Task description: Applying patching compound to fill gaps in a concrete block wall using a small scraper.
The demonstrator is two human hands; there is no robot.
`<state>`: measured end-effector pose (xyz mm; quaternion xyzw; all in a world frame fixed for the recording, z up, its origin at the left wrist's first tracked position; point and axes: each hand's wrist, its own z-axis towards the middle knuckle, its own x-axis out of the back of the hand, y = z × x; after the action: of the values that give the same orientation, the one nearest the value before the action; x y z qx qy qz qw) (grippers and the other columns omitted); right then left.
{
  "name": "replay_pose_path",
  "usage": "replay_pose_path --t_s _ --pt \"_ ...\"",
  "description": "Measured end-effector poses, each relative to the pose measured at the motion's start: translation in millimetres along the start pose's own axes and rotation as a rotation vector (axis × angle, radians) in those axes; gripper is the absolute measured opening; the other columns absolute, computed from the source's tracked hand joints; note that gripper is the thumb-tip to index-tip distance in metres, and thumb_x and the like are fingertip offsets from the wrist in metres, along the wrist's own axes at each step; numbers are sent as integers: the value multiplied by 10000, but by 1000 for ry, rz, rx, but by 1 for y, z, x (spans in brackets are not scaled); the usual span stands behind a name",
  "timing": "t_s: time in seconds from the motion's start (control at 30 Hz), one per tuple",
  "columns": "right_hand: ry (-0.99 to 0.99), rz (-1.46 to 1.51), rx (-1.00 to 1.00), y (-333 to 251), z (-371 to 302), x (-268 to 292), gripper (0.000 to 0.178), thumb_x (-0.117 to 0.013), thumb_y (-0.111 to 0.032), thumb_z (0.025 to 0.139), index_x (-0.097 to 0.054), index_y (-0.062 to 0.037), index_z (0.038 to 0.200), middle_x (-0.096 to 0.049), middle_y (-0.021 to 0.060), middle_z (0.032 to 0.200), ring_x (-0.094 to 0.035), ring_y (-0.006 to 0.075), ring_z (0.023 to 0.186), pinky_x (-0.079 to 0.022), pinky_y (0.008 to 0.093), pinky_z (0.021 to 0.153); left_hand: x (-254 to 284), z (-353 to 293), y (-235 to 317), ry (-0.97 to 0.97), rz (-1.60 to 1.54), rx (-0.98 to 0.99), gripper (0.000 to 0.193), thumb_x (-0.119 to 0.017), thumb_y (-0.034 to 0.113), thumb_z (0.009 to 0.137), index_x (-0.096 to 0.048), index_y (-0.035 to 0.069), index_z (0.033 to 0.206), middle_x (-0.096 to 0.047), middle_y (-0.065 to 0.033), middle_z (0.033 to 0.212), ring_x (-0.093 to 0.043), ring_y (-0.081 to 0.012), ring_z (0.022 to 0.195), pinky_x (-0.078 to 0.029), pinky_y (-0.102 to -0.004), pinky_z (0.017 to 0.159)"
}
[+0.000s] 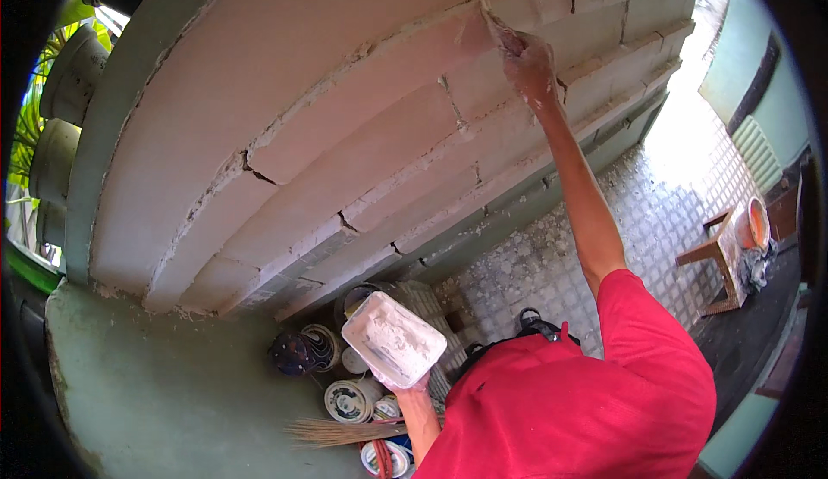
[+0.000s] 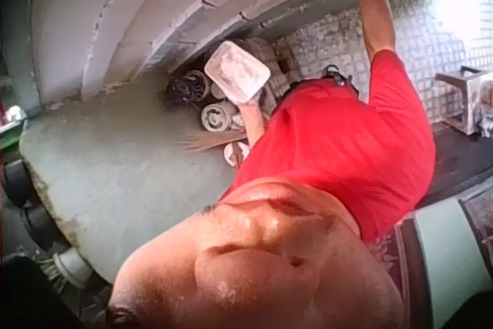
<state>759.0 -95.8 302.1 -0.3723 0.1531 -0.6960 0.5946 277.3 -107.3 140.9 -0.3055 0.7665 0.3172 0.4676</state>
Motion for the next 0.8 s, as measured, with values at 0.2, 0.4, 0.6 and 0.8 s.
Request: replay_pose_path --t_s 0.2,0.4,0.6,0.8 --pt "27 133 -29 -32 -17 -7 256 -565 -78 689 -649 49 895 -618 246 734 -600 408 647 -488 446 634 2 9 30 14 93 16 556 -353 513 963 -482 151 1365 -536 -85 1364 -528 -302 1229 -407 -536 1041" --pt "-112 75 2 -62 -34 -25 269 -580 -86 717 -674 32 940 -637 262 798 -635 406 755 -496 457 713 15 6 62 -89 38 56 563 -334 511 971 -438 150 1390 -516 -82 1382 -528 -308 1223 -416 -527 1032" --pt "-40 71 34 -79 -56 -47 273 -594 -112 724 -679 24 945 -635 280 851 -624 432 813 -492 443 753 24 6 85 -50 118 33 547 -329 508 976 -414 176 1402 -498 -63 1400 -517 -290 1235 -427 -537 1012" --pt "-238 99 -88 -93 -63 -52 264 -624 -87 763 -673 25 997 -686 172 850 -660 240 784 -511 366 753 23 0 83 -76 159 3 611 -361 573 942 -450 178 1400 -512 -54 1395 -505 -284 1254 -407 -508 1046"
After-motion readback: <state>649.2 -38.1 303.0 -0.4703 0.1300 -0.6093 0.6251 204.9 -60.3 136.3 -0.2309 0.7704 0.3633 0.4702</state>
